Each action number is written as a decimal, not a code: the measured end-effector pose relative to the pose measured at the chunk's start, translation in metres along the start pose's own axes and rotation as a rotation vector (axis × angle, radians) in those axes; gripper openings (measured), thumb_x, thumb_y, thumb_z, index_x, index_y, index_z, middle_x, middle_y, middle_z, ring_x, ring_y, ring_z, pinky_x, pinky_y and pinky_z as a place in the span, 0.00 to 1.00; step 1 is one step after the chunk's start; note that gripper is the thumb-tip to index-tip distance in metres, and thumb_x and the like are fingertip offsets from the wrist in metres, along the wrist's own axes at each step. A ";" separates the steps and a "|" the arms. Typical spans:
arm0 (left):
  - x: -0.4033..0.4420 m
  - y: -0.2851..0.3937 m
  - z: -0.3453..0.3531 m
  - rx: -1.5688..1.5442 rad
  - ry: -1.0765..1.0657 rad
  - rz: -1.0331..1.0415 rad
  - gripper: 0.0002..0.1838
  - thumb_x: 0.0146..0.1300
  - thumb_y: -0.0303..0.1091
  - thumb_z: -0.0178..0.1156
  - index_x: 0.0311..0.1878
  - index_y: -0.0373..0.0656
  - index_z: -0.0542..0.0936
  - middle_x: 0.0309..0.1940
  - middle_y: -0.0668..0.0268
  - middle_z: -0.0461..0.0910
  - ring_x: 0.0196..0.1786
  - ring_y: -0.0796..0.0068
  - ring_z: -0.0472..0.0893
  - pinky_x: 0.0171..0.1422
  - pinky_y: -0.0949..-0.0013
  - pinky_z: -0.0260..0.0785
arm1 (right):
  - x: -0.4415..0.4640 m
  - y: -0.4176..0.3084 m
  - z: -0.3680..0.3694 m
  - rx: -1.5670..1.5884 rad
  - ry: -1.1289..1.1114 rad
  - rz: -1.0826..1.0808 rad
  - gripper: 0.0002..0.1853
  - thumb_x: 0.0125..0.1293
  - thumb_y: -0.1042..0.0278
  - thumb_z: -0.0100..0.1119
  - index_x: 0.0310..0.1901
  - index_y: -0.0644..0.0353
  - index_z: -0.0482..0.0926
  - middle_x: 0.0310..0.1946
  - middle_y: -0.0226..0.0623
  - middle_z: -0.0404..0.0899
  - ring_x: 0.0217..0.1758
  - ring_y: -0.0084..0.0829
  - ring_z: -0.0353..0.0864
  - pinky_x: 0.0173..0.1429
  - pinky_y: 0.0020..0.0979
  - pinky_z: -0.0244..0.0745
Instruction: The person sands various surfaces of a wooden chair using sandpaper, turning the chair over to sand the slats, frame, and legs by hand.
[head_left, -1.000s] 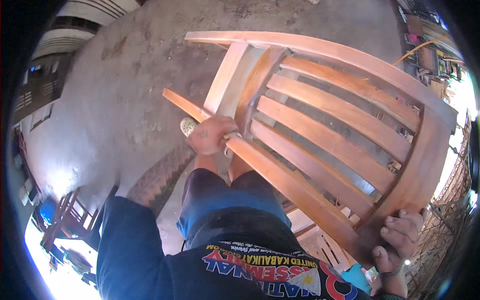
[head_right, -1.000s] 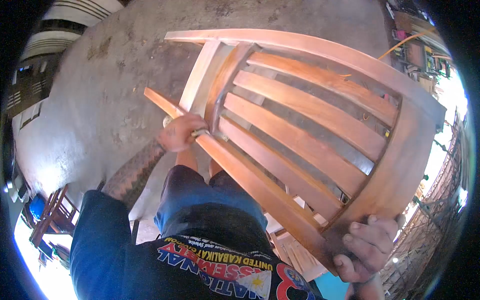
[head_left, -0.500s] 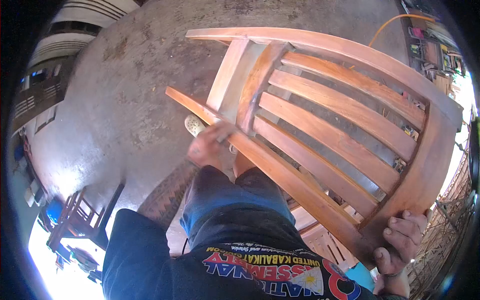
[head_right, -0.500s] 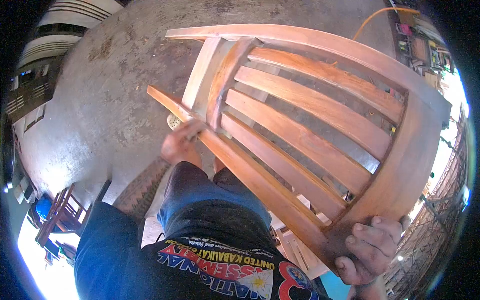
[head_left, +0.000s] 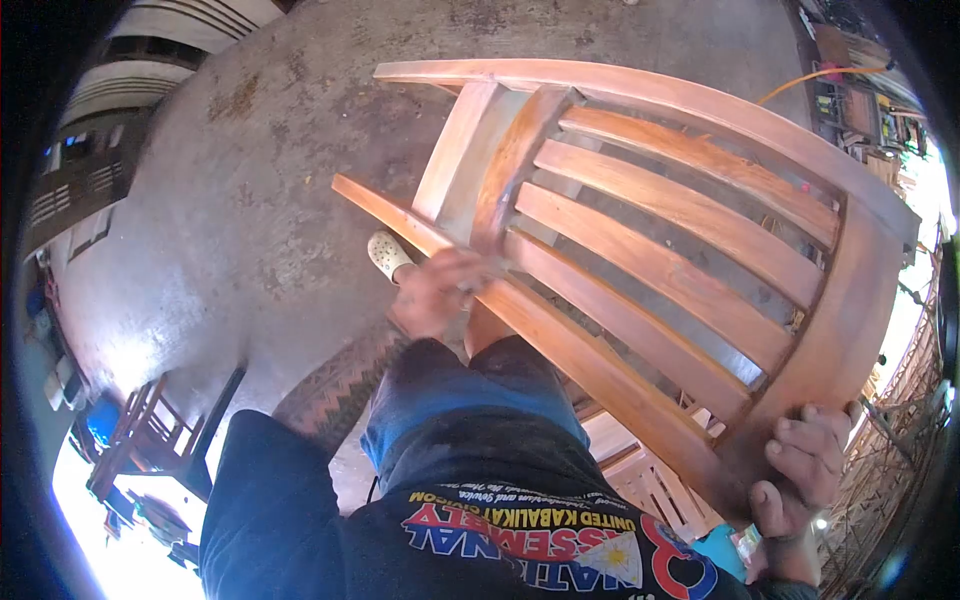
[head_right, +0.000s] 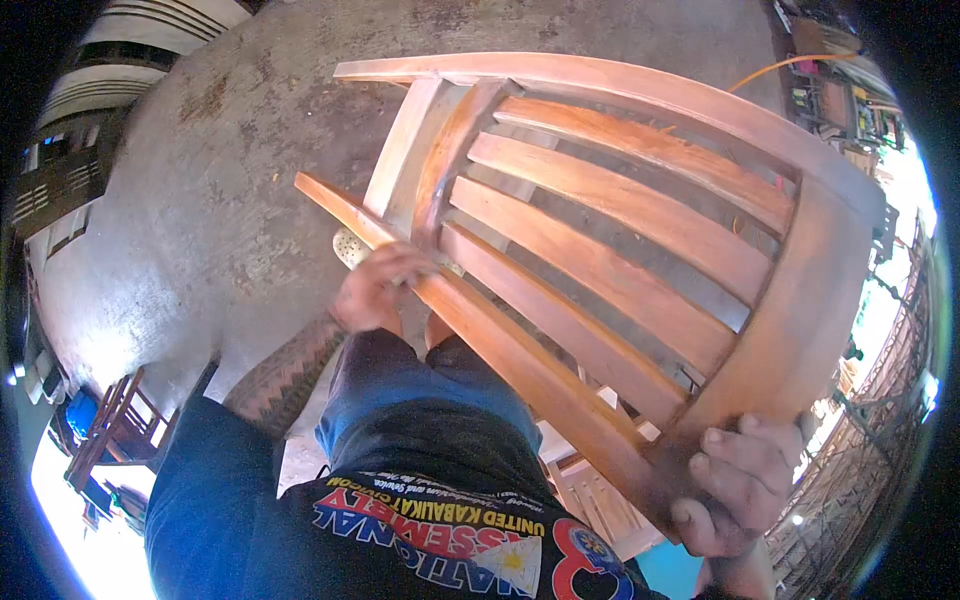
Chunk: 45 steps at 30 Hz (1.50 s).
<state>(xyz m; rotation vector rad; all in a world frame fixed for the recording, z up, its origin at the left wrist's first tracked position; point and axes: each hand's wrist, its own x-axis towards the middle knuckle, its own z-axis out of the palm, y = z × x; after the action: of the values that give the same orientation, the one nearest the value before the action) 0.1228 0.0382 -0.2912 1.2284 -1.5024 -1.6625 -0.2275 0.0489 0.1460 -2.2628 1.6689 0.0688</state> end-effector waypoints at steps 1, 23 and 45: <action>-0.004 0.020 0.011 0.013 -0.025 0.088 0.26 0.63 0.24 0.64 0.66 0.47 0.88 0.63 0.56 0.84 0.66 0.54 0.83 0.75 0.56 0.75 | 0.002 -0.002 0.001 0.011 -0.002 0.020 0.20 0.62 0.43 0.72 0.43 0.51 0.89 0.47 0.40 0.90 0.56 0.52 0.82 0.77 0.60 0.64; -0.003 0.077 0.049 -0.749 -0.331 0.077 0.26 0.74 0.45 0.63 0.74 0.53 0.81 0.72 0.56 0.79 0.70 0.52 0.80 0.79 0.49 0.70 | 0.019 0.001 0.006 0.007 0.037 -0.037 0.20 0.67 0.40 0.72 0.44 0.49 0.91 0.47 0.33 0.93 0.55 0.45 0.86 0.82 0.58 0.58; 0.026 0.226 0.087 0.069 -0.667 0.561 0.23 0.79 0.37 0.62 0.74 0.49 0.81 0.62 0.57 0.87 0.66 0.53 0.84 0.72 0.50 0.75 | 0.019 0.010 0.007 0.159 0.151 -0.106 0.35 0.70 0.22 0.61 0.47 0.50 0.93 0.49 0.30 0.93 0.54 0.40 0.86 0.80 0.49 0.55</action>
<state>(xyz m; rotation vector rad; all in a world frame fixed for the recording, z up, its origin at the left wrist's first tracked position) -0.0014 0.0082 -0.0845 0.1990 -2.0563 -1.6898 -0.2303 0.0308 0.1331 -2.2786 1.5618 -0.2559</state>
